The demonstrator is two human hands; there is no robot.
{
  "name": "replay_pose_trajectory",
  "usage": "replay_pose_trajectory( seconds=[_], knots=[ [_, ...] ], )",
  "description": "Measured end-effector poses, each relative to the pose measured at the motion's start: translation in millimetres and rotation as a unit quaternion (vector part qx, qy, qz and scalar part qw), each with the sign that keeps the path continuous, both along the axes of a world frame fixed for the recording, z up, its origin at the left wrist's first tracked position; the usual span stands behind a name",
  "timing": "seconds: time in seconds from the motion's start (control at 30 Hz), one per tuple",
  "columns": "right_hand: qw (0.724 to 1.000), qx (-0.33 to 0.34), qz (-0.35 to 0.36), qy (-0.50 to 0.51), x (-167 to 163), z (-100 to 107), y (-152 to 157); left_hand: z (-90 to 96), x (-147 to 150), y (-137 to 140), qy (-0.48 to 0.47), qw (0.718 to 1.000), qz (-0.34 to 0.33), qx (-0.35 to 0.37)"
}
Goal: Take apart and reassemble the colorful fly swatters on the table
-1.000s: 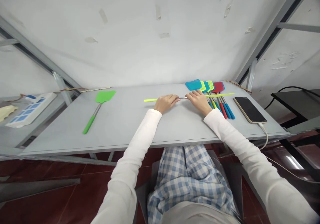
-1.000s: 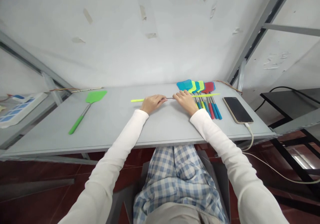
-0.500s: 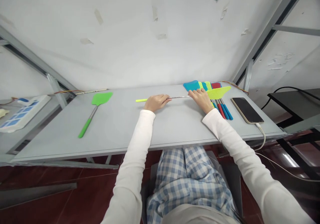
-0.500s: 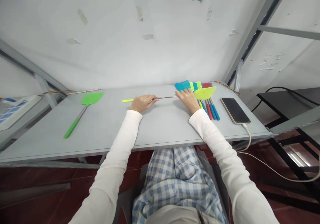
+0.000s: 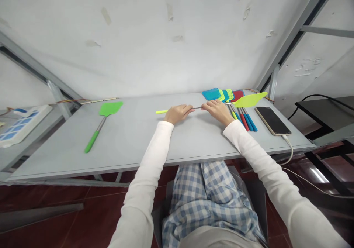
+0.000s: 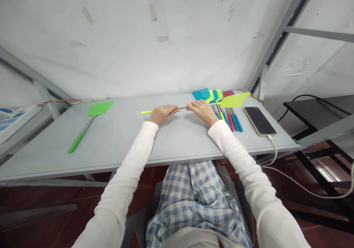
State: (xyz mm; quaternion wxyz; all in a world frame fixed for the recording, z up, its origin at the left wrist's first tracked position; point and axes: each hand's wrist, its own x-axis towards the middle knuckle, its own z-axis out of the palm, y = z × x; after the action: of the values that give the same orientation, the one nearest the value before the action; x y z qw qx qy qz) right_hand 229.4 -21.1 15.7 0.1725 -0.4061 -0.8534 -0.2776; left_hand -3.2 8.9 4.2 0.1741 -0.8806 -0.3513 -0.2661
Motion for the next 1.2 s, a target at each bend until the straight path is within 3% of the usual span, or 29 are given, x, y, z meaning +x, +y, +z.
replay_pose_trajectory(
  seconds=[0.13,0.33,0.43,0.6,0.7,0.87,1.03,1.2],
  knots=[
    [0.999,0.016,-0.037,0.016,18,5,5,5.6,-12,2,-0.001,0.999,0.033,-0.012],
    [0.989,0.008,-0.135,0.060,50,7,10,5.5,-55,7,-0.046,0.994,0.092,-0.042],
    [0.987,-0.005,-0.143,0.074,54,3,14,2.2,-67,8,-0.064,0.989,0.125,-0.041],
    [0.989,-0.004,-0.125,0.075,45,-8,19,0.0,-62,3,-0.080,0.987,0.133,-0.045],
    [0.988,0.038,-0.127,0.081,45,-9,18,0.9,-57,1,-0.085,0.987,0.132,-0.042],
    [0.965,0.104,-0.208,0.122,66,4,12,2.1,-54,1,-0.103,0.985,0.125,-0.053],
    [0.972,0.034,-0.221,0.074,102,24,8,2.3,-58,10,-0.110,0.982,0.118,-0.097],
    [0.966,-0.003,-0.256,0.016,129,39,7,-2.4,-82,24,-0.106,0.977,0.136,-0.124]
  ],
)
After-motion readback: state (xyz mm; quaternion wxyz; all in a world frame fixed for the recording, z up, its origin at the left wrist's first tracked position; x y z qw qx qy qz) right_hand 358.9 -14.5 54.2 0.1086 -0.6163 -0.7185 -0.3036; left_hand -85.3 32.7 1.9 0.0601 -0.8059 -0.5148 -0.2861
